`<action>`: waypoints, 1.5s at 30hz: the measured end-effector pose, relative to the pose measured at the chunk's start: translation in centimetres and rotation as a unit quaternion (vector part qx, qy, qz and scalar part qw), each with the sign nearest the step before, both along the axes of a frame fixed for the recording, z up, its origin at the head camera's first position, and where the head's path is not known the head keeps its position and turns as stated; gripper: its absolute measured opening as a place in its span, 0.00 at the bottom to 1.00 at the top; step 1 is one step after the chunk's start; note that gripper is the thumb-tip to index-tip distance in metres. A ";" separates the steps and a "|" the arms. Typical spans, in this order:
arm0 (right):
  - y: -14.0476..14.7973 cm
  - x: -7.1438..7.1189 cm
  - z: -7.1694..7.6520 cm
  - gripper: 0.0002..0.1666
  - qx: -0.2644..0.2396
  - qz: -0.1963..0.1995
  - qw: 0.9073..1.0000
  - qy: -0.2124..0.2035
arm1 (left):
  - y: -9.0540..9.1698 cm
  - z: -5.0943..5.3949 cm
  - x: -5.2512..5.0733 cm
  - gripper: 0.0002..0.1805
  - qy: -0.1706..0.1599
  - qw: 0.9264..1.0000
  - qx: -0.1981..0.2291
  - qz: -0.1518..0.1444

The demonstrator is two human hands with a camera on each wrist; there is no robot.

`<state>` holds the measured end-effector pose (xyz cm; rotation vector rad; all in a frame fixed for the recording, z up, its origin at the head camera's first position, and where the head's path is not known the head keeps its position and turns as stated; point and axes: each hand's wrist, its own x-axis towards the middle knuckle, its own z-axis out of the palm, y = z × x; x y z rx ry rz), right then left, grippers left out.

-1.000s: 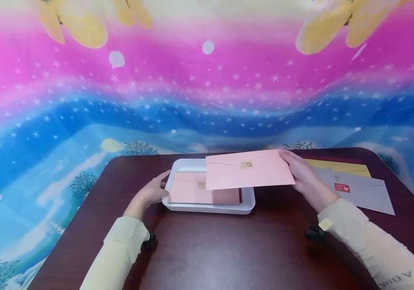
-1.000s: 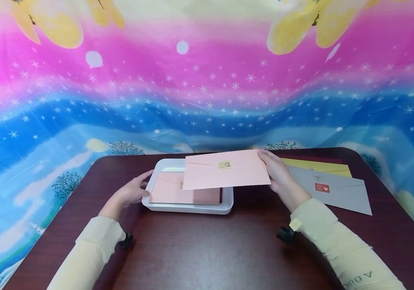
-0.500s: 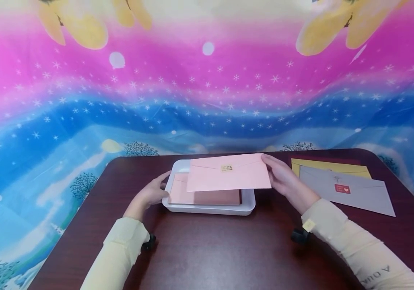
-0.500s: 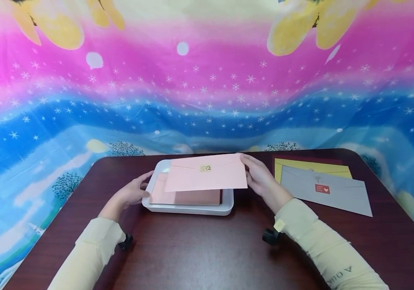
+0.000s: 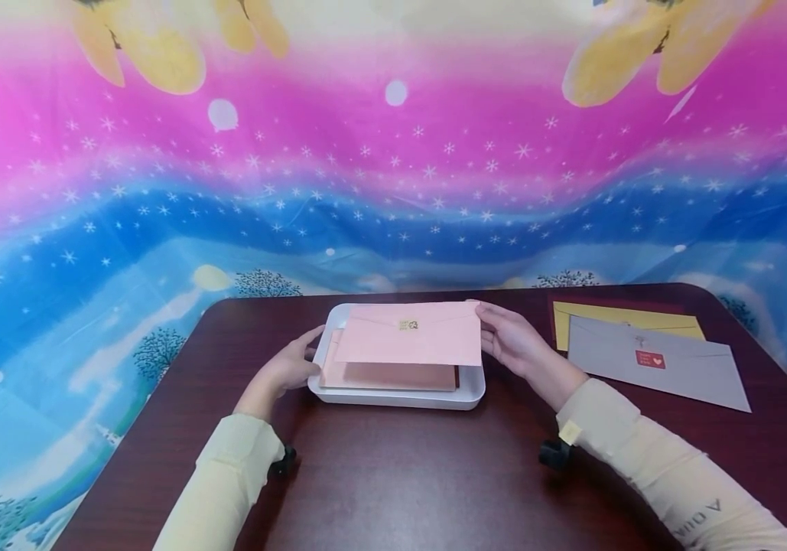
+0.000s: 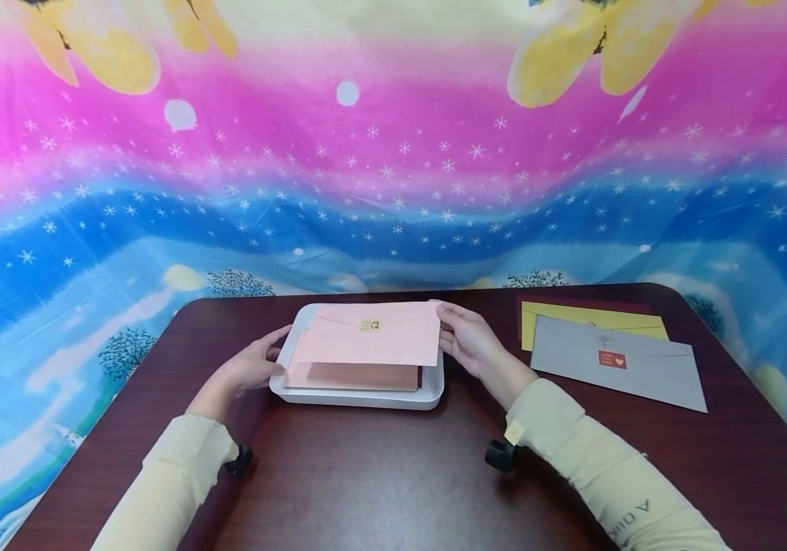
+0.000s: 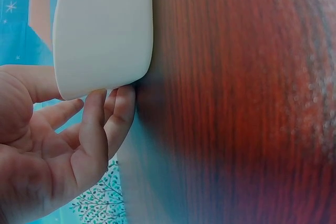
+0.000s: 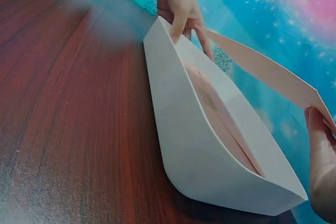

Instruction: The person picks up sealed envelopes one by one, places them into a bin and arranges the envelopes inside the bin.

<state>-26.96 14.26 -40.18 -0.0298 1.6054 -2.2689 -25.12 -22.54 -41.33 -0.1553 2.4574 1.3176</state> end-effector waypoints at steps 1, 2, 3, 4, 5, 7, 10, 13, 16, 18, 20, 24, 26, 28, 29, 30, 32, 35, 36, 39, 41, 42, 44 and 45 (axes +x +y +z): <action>-0.1 0.0 -0.1 0.32 0.003 0.003 1.000 0.000 | 0.0 0.0 0.0 0.50 0.000 1.000 0.001 -0.001; -0.3 0.0 -0.1 0.32 0.006 0.005 1.000 -0.001 | 0.0 0.0 0.0 0.50 0.000 1.000 0.002 -0.001; -0.4 -0.1 -0.2 0.32 0.009 0.007 1.000 -0.002 | 0.0 0.0 0.0 0.50 0.001 1.000 0.001 -0.002; -0.6 0.0 -0.3 0.32 0.011 0.010 1.000 -0.003 | 0.0 0.0 0.0 0.51 0.000 1.000 0.002 -0.002; -0.7 0.0 -0.3 0.32 0.014 0.013 1.000 -0.004 | 0.0 0.0 0.0 0.51 0.001 1.000 0.003 -0.004; -1.0 0.1 -0.5 0.33 0.020 0.018 1.000 -0.006 | 0.0 0.0 0.1 0.51 0.000 1.000 0.003 -0.003; -1.4 0.1 -0.6 0.33 0.023 0.020 0.999 -0.011 | 0.1 0.1 0.1 0.51 -0.002 1.000 0.003 -0.004; -1.7 0.1 -0.7 0.34 0.024 0.024 0.999 -0.012 | 0.1 0.2 0.1 0.52 -0.003 1.000 0.008 -0.005; -1.9 0.0 -0.7 0.34 0.023 0.033 0.999 -0.011 | 0.1 0.1 0.0 0.52 -0.003 1.000 0.011 -0.006; -2.0 0.0 -0.8 0.33 0.025 0.038 0.999 -0.007 | 0.1 0.0 0.0 0.52 -0.002 1.000 0.012 -0.004; -2.3 -0.1 -0.8 0.32 0.027 0.039 0.999 -0.007 | 0.1 0.0 0.0 0.52 -0.001 1.000 0.009 -0.001; -2.5 -0.3 -1.0 0.32 0.030 0.042 0.999 -0.005 | 0.2 -0.1 0.0 0.52 0.002 1.000 0.005 0.001; -2.5 -0.3 -1.1 0.32 0.033 0.044 0.998 -0.007 | 0.2 -0.1 0.0 0.51 0.003 1.000 0.002 0.002; -2.5 -0.4 -1.2 0.32 0.037 0.050 0.998 -0.008 | 0.3 0.0 0.0 0.51 0.003 1.000 0.000 -0.001; -2.4 -0.4 -1.1 0.33 0.040 0.054 0.998 -0.008 | 0.3 0.0 0.0 0.51 0.003 1.000 -0.001 -0.002; -2.3 -0.4 -1.1 0.32 0.044 0.058 0.997 -0.009 | 0.3 0.0 0.0 0.51 0.003 1.000 -0.002 -0.003; -2.2 -0.4 -1.0 0.32 0.047 0.065 0.997 -0.014 | 0.3 0.0 0.0 0.52 0.001 1.000 -0.001 -0.004; -1.9 -0.3 -0.5 0.33 0.053 0.076 0.996 -0.019 | 0.2 0.1 0.0 0.51 -0.002 1.000 0.005 -0.002; -1.9 -0.3 -0.3 0.34 0.054 0.079 0.995 -0.021 | 0.2 0.1 0.0 0.51 -0.003 1.000 0.007 0.000; -1.6 -0.2 0.2 0.34 0.060 0.084 0.994 -0.024 | 0.2 0.1 -0.1 0.51 -0.002 1.000 0.006 -0.002; -1.5 -0.2 0.4 0.34 0.062 0.087 0.994 -0.020 | 0.2 0.1 -0.1 0.51 -0.002 1.000 0.003 0.002; -1.4 -0.2 0.5 0.34 0.062 0.088 0.994 -0.018 | 0.2 0.1 0.0 0.51 -0.003 1.000 0.001 0.003; -1.2 -0.1 0.6 0.33 0.059 0.092 0.994 -0.011 | 0.2 0.0 0.0 0.51 -0.003 1.000 -0.003 0.005; -1.1 -0.1 0.6 0.33 0.057 0.096 0.994 -0.007 | 0.2 -0.1 0.0 0.51 -0.003 1.000 -0.003 0.006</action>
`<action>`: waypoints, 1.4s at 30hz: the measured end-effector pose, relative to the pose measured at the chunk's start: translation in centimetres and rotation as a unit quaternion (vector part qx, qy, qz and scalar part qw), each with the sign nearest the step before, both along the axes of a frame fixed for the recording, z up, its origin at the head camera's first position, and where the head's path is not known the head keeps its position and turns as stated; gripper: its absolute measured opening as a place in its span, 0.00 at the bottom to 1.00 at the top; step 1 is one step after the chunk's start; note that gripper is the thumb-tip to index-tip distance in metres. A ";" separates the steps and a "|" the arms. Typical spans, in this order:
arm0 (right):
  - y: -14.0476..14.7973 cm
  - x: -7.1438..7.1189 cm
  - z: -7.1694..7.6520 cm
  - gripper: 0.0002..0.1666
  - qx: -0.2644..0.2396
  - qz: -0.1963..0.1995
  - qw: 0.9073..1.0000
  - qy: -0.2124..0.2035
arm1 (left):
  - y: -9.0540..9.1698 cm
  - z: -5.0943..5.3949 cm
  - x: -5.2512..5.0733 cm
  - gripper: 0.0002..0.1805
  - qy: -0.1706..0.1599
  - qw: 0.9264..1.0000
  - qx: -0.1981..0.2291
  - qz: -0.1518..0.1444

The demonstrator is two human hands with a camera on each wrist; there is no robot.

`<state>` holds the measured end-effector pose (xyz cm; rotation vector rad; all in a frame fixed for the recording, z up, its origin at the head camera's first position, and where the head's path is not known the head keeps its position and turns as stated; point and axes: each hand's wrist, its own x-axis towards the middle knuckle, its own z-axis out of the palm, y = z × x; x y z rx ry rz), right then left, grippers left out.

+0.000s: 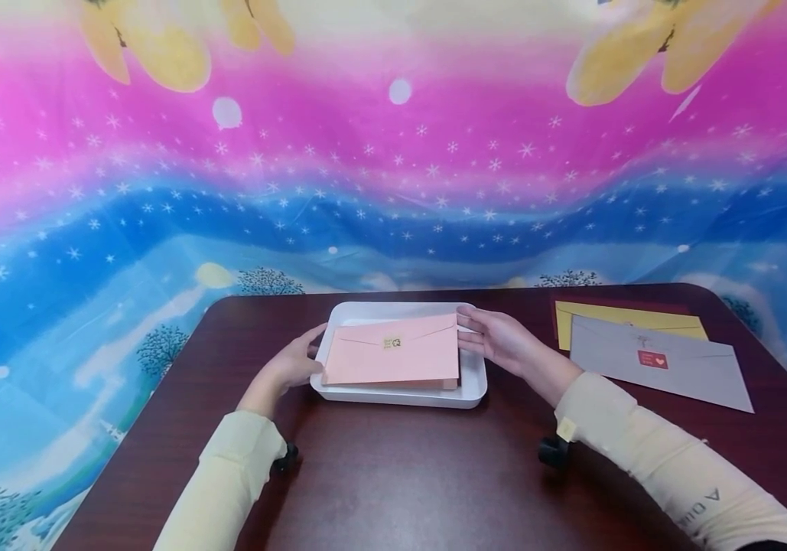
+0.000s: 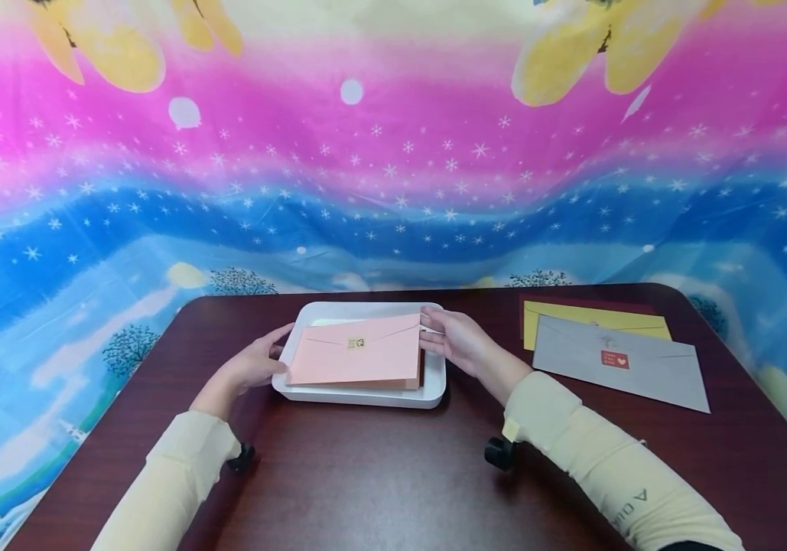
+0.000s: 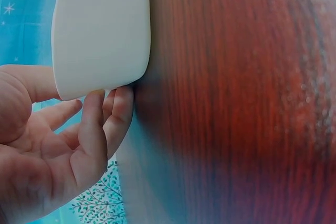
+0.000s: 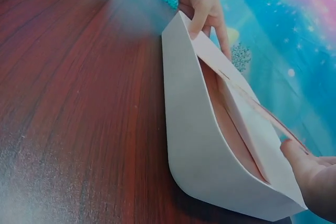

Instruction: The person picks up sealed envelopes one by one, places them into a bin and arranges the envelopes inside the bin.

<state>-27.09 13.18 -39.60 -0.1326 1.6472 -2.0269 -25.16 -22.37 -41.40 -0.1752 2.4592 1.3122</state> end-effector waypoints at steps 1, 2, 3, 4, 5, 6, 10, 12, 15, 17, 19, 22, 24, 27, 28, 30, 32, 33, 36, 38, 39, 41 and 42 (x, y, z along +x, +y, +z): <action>0.1 0.0 0.0 0.33 -0.004 0.001 1.000 0.000 | 0.0 -0.1 0.0 0.51 -0.001 1.000 0.000 0.002; 0.2 0.0 0.0 0.33 -0.007 0.005 1.000 0.001 | -0.1 -0.1 0.0 0.51 -0.001 1.000 0.000 0.002; 0.2 0.1 -0.1 0.33 -0.010 0.008 1.000 0.001 | -0.1 -0.1 0.0 0.51 -0.001 1.000 0.000 0.001; 0.3 0.1 -0.1 0.34 -0.013 0.012 1.000 0.002 | -0.1 -0.1 0.0 0.51 0.000 1.000 0.001 0.000; 0.3 0.1 -0.1 0.34 -0.015 0.016 1.000 0.001 | -0.1 -0.1 0.0 0.51 0.000 1.000 0.003 -0.001; 0.3 0.1 -0.2 0.34 -0.017 0.022 1.000 0.003 | -0.2 -0.1 0.0 0.51 0.001 1.000 0.004 0.000; 0.2 0.2 -0.4 0.35 -0.021 0.039 0.999 0.007 | -0.2 -0.1 0.0 0.52 0.002 1.000 0.012 -0.002; 0.1 0.3 -0.4 0.35 -0.024 0.048 0.998 0.015 | -0.2 -0.1 0.0 0.52 0.002 1.000 0.015 -0.004; 0.1 0.4 -0.5 0.35 -0.029 0.058 0.998 0.028 | -0.1 0.0 0.0 0.52 0.002 1.000 0.017 -0.005; 0.2 0.4 -0.6 0.35 -0.027 0.061 0.997 0.035 | -0.1 0.0 0.0 0.52 0.003 1.000 0.015 -0.005; 0.3 0.3 -0.6 0.34 -0.025 0.065 0.997 0.042 | 0.0 0.1 -0.1 0.52 0.003 1.000 0.015 -0.003; 0.5 0.2 -0.5 0.33 -0.017 0.067 0.996 0.050 | -0.1 0.0 0.0 0.52 0.004 1.000 0.011 -0.001; 0.7 0.2 -0.4 0.33 -0.016 0.071 0.996 0.060 | -0.1 0.0 0.0 0.51 0.005 1.000 0.010 -0.002; 0.9 0.1 0.0 0.32 -0.014 0.077 0.994 0.075 | -0.2 -0.2 0.0 0.50 0.004 1.000 0.007 -0.003; 1.0 0.2 0.2 0.32 -0.014 0.079 0.994 0.079 | -0.2 -0.2 -0.1 0.50 0.004 1.000 0.006 -0.003; 1.3 0.2 0.8 0.32 -0.012 0.083 0.992 0.091 | -0.2 -0.3 0.0 0.50 0.004 1.000 0.006 -0.003; 1.6 0.3 1.4 0.33 -0.007 0.086 0.991 0.103 | -0.2 -0.3 0.0 0.50 0.003 1.000 0.008 -0.004; 1.8 0.3 1.7 0.33 -0.004 0.087 0.990 0.110 | -0.2 -0.3 0.0 0.50 0.003 1.000 0.009 -0.004; 2.4 0.4 2.4 0.35 0.010 0.090 0.987 0.131 | -0.3 -0.2 0.0 0.51 0.000 1.000 0.017 -0.004; 2.7 0.5 2.8 0.35 0.014 0.088 0.986 0.140 | -0.3 -0.2 0.0 0.51 -0.001 1.000 0.018 -0.005; 2.9 0.6 2.9 0.36 0.015 0.086 0.986 0.143 | -0.3 -0.2 0.0 0.52 -0.002 1.000 0.019 -0.004; 3.2 0.8 3.1 0.36 0.019 0.077 0.986 0.148 | -0.4 -0.3 0.0 0.52 -0.002 1.000 0.021 -0.005; 3.4 0.9 3.2 0.36 0.023 0.070 0.986 0.150 | -0.4 -0.3 0.0 0.52 -0.001 1.000 0.021 -0.005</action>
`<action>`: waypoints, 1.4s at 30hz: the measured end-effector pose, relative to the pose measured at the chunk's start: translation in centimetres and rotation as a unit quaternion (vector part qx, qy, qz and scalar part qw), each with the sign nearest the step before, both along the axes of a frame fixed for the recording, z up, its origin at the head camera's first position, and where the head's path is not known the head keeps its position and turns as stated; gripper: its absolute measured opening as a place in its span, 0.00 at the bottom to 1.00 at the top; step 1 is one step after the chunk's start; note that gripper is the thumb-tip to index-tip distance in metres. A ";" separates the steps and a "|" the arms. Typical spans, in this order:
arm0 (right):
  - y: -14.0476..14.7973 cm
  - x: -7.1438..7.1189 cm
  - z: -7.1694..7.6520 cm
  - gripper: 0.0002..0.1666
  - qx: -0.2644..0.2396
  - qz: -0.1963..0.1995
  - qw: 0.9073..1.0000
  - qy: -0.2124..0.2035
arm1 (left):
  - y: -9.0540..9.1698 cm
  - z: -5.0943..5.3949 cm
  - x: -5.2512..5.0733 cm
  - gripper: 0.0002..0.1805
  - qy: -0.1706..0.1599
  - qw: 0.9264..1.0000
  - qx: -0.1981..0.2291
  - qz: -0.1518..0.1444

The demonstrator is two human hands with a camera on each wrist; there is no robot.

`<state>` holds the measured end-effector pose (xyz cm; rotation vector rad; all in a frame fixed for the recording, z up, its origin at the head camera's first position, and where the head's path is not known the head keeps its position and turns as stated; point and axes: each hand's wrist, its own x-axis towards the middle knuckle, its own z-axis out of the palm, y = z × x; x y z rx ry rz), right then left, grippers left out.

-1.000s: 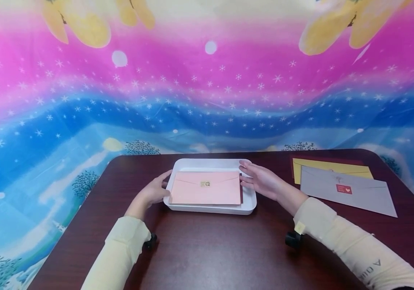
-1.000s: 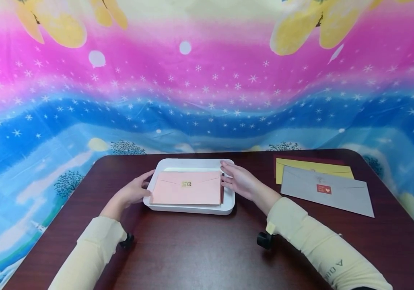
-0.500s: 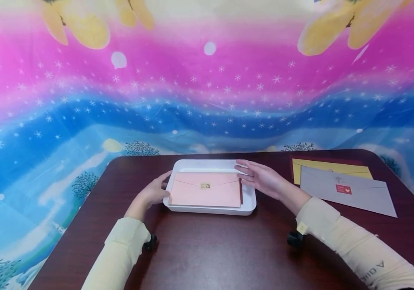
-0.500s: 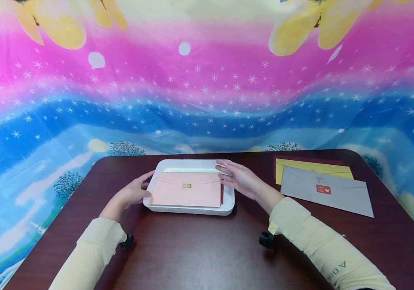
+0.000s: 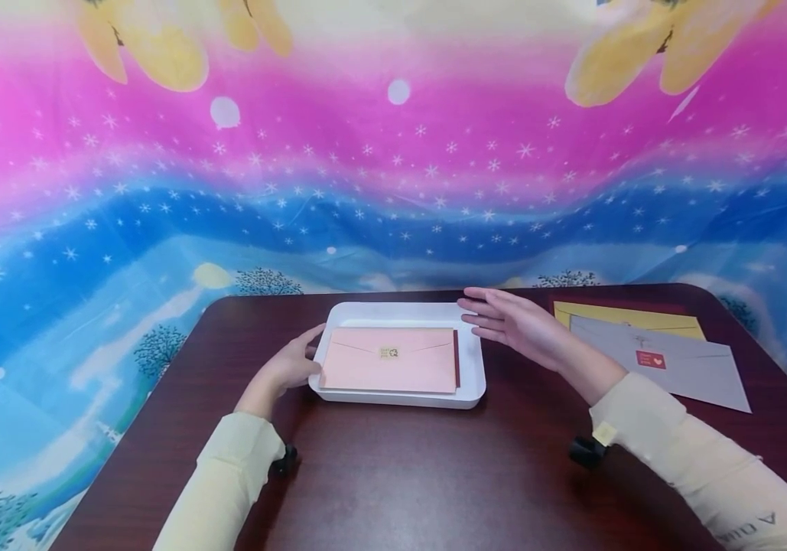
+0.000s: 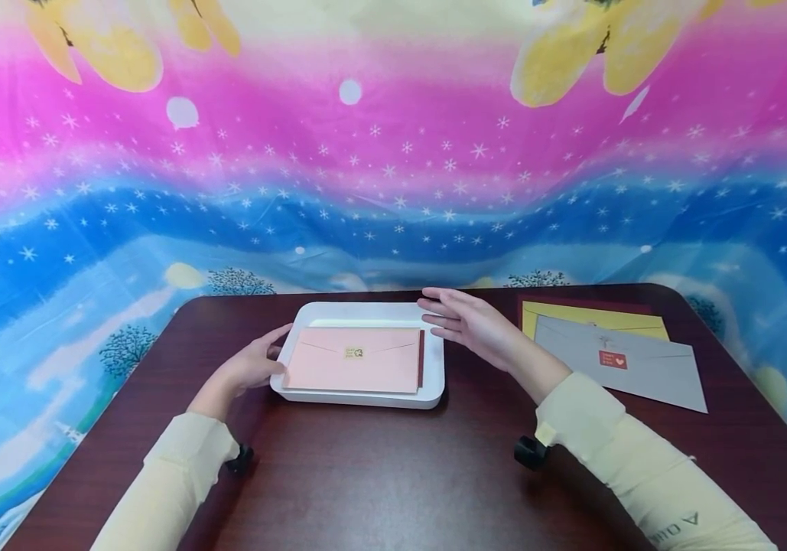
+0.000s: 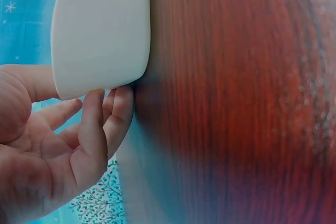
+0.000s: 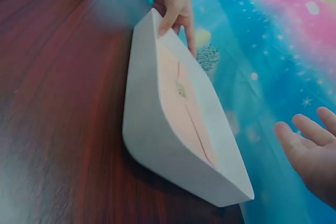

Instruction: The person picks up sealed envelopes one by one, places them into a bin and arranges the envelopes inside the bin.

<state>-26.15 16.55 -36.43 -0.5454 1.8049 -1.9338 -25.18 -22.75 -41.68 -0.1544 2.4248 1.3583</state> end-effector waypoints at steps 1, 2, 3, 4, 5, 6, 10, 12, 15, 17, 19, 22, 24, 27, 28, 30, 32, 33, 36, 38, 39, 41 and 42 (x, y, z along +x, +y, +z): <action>0.1 0.1 0.0 0.36 0.001 -0.006 1.000 0.003 | 0.0 0.0 0.0 0.52 0.000 1.000 0.001 0.001; 0.3 0.2 0.0 0.36 0.004 -0.012 1.000 0.006 | 0.0 0.0 0.0 0.52 0.001 1.000 0.002 0.002; 0.5 0.3 0.1 0.36 0.008 -0.018 1.000 0.011 | 0.0 0.0 0.0 0.52 0.001 1.000 0.001 0.002; 0.7 0.4 0.0 0.36 0.012 -0.026 0.999 0.016 | 0.0 0.0 0.0 0.52 0.001 1.000 0.000 0.002; 1.0 0.5 0.1 0.36 0.015 -0.032 0.999 0.023 | 0.0 0.0 0.1 0.52 0.000 1.000 0.001 0.002; 1.3 0.6 0.1 0.35 0.016 -0.038 0.999 0.031 | 0.0 0.0 0.1 0.52 -0.001 1.000 0.002 0.003; 2.8 0.9 0.2 0.30 0.015 -0.061 0.996 0.064 | -0.1 0.2 0.1 0.52 -0.004 1.000 0.007 0.003; 3.6 1.1 0.2 0.25 0.016 -0.071 0.994 0.077 | -0.1 0.3 0.2 0.52 -0.004 1.000 0.008 0.001; 4.8 1.2 0.3 0.19 0.019 -0.080 0.993 0.089 | -0.2 0.4 0.1 0.52 -0.006 1.000 0.009 -0.003; 5.6 1.2 0.3 0.17 0.027 -0.085 0.991 0.096 | -0.2 0.5 0.1 0.53 -0.007 1.000 0.014 -0.003; 6.3 1.2 0.3 0.17 0.032 -0.091 0.990 0.100 | -0.2 0.4 0.1 0.53 -0.010 1.000 0.019 -0.004; 7.6 1.1 0.4 0.21 0.061 -0.102 0.985 0.121 | -0.1 0.3 0.1 0.53 -0.009 1.000 0.022 -0.005; 8.7 1.1 0.5 0.24 0.100 -0.114 0.978 0.144 | -0.1 0.2 0.0 0.53 -0.008 1.000 0.022 -0.006; 10.8 1.1 0.3 0.28 0.177 -0.140 0.958 0.178 | 0.0 0.2 0.0 0.52 -0.007 1.000 0.020 -0.006; 11.5 1.1 0.2 0.28 0.198 -0.150 0.951 0.183 | 0.0 0.3 0.0 0.52 -0.005 1.000 0.020 -0.006; 12.8 1.1 -0.1 0.27 0.222 -0.166 0.943 0.184 | -0.1 0.4 0.1 0.52 -0.004 1.000 0.023 -0.009; 14.1 1.2 -0.5 0.25 0.232 -0.179 0.939 0.182 | -0.1 0.5 0.1 0.53 -0.002 1.000 0.028 -0.010; 14.6 1.3 -0.7 0.23 0.232 -0.184 0.938 0.180 | -0.1 0.6 0.1 0.53 -0.001 0.999 0.030 -0.011; 16.1 1.5 -1.5 0.21 0.238 -0.192 0.935 0.178 | -0.1 0.6 0.1 0.53 -0.003 0.999 0.035 -0.011; 17.0 1.6 -1.8 0.23 0.253 -0.200 0.930 0.178 | -0.1 0.5 0.1 0.53 -0.004 0.999 0.035 -0.010; 17.5 1.7 -2.0 0.24 0.265 -0.204 0.926 0.178 | -0.1 0.5 0.0 0.53 -0.005 0.999 0.033 -0.010; 18.5 1.6 -2.2 0.27 0.286 -0.210 0.917 0.180 | -0.1 0.3 0.0 0.52 -0.007 0.999 0.030 -0.007; 19.0 1.6 -2.3 0.29 0.299 -0.214 0.913 0.179 | -0.1 0.2 0.0 0.52 -0.008 1.000 0.029 -0.005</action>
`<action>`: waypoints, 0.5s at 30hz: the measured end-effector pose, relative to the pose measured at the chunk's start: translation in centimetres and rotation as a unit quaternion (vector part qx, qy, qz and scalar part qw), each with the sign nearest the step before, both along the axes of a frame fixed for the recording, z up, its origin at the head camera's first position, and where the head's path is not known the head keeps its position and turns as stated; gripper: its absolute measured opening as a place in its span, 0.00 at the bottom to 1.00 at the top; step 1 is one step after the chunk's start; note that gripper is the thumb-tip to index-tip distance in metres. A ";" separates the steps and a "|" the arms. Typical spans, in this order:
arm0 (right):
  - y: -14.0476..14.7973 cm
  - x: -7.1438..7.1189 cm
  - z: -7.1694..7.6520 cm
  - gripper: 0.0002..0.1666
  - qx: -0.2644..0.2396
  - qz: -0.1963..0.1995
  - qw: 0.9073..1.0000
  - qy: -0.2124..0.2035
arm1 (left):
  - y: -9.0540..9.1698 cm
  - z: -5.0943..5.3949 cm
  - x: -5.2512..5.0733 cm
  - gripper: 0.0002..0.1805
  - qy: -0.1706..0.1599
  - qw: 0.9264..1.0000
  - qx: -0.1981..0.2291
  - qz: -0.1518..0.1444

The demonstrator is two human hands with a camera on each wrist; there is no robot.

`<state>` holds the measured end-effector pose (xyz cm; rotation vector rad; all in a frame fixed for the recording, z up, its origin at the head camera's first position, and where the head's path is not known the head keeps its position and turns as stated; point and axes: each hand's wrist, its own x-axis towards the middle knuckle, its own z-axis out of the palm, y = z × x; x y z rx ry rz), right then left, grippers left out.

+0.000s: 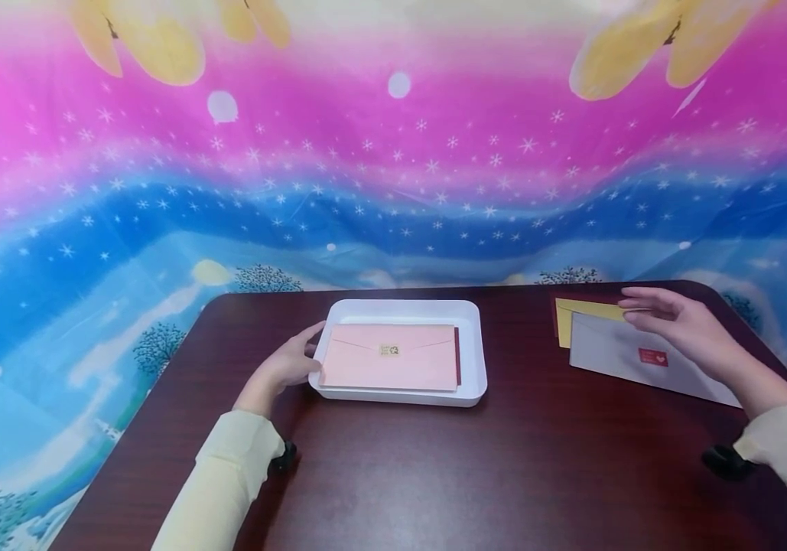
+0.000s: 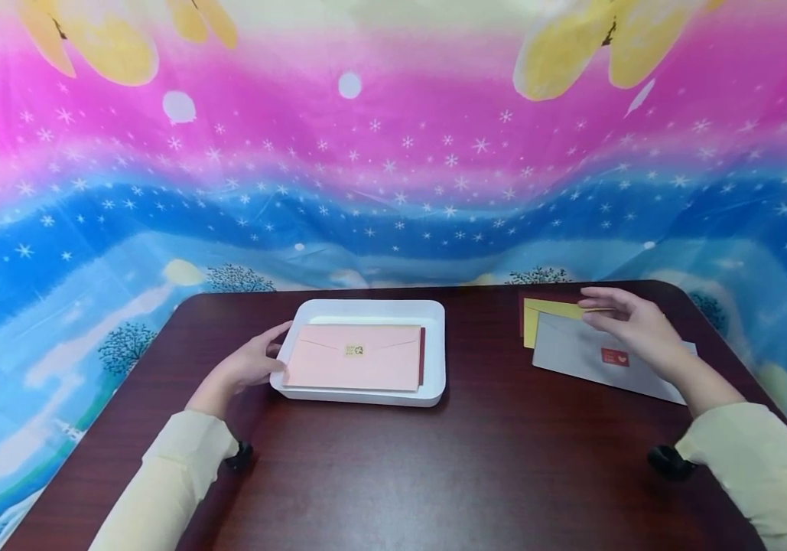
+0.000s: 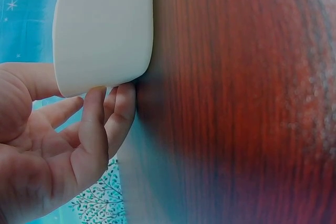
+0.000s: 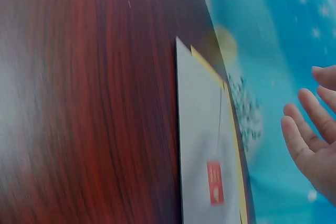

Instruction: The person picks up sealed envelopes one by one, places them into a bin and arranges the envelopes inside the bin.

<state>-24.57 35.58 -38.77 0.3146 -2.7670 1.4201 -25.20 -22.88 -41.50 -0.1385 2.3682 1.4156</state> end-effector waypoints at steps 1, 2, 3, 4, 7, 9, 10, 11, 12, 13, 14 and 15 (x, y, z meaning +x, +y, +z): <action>0.5 -0.1 -0.1 0.31 0.015 -0.007 1.000 -0.004 | 0.0 -0.1 0.0 0.52 0.000 1.000 -0.002 0.001; 1.1 -0.1 -0.1 0.32 0.027 -0.010 1.000 -0.007 | 0.0 -0.1 0.0 0.52 -0.001 1.000 -0.004 0.002; 1.7 -0.2 -0.2 0.33 0.040 -0.012 0.999 -0.010 | 0.0 -0.1 0.0 0.52 -0.001 1.000 -0.005 0.003; 2.2 -0.3 -0.3 0.33 0.054 -0.013 0.998 -0.010 | 0.0 -0.1 0.0 0.52 -0.002 1.000 -0.005 0.004; 3.6 -0.4 -0.4 0.35 0.104 -0.009 0.994 -0.010 | 0.0 -0.1 0.1 0.52 -0.003 1.000 -0.005 0.005; 4.4 -0.4 -0.6 0.35 0.134 -0.002 0.991 -0.009 | 0.1 -0.1 0.1 0.52 -0.002 1.000 -0.005 0.003; 4.7 -0.4 -0.7 0.36 0.146 0.001 0.989 -0.012 | 0.1 -0.1 0.2 0.52 -0.002 1.000 -0.005 0.003; 5.0 -0.3 -0.8 0.37 0.158 0.004 0.987 -0.019 | 0.1 -0.1 0.2 0.51 -0.001 1.000 -0.005 0.003; 5.2 -0.3 -0.8 0.39 0.169 0.005 0.985 -0.028 | 0.1 -0.1 0.2 0.51 -0.001 1.000 -0.005 0.003; 5.5 -0.3 -1.0 0.40 0.178 0.006 0.983 -0.037 | 0.1 -0.1 0.2 0.51 0.000 1.000 -0.005 0.003; 5.7 -0.2 -1.1 0.42 0.185 0.006 0.982 -0.045 | 0.1 -0.1 0.2 0.51 0.001 1.000 -0.005 0.003; 6.0 -0.2 -1.2 0.43 0.189 0.004 0.980 -0.054 | 0.1 -0.1 0.2 0.52 0.000 1.000 -0.004 0.004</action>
